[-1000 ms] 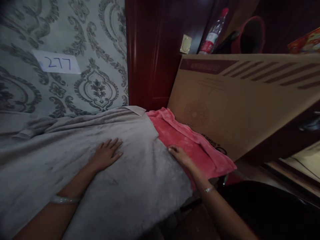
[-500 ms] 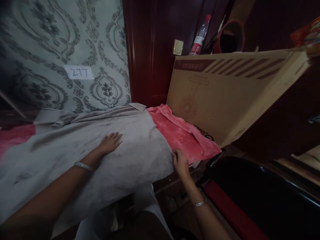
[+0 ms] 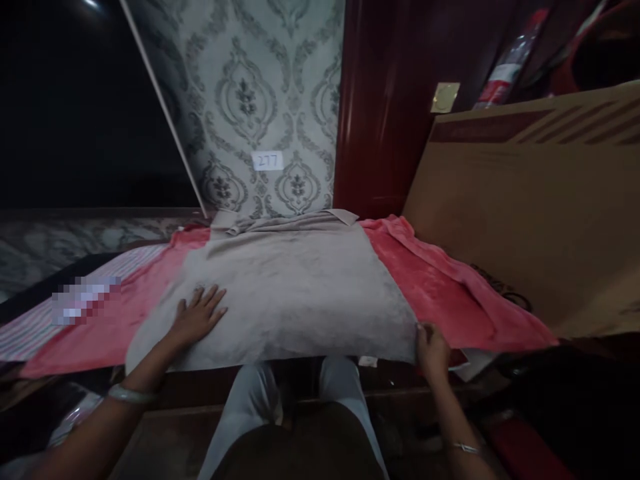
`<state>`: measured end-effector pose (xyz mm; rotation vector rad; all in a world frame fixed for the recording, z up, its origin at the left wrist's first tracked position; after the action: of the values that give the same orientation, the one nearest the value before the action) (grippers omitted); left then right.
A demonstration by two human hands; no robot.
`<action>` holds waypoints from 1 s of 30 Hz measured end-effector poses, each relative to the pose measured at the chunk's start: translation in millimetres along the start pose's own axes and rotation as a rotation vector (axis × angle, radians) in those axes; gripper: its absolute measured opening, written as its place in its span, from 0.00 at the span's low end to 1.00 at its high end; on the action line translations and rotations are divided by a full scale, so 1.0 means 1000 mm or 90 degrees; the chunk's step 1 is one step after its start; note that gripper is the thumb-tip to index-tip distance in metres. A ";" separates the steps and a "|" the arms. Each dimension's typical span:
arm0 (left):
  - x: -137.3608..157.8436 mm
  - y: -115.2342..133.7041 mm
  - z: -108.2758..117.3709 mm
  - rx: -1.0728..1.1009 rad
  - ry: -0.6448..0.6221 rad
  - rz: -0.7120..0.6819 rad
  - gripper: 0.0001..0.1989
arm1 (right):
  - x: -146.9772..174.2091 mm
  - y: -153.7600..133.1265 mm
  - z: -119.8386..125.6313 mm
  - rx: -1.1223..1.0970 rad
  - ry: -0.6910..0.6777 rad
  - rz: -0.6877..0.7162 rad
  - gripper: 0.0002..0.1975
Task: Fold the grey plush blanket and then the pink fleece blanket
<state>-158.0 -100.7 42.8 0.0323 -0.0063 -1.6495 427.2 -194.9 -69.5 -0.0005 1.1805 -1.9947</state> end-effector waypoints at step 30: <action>-0.023 0.057 -0.021 0.045 0.016 0.038 0.37 | 0.044 -0.173 -0.124 0.371 -0.361 0.518 0.30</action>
<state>-99.4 -82.2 23.5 0.1064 -0.0465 -1.5888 241.9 -89.4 -29.0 0.1699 0.1458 -1.3833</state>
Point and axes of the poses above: each hand's wrist, its own x-axis away from the middle knuckle, its own z-axis out of the back of the hand, y = z × x, the point moved 4 cm from there along -x, towards the middle knuckle, and after that the axes turned 5 degrees about x, right-handed, at the moved point
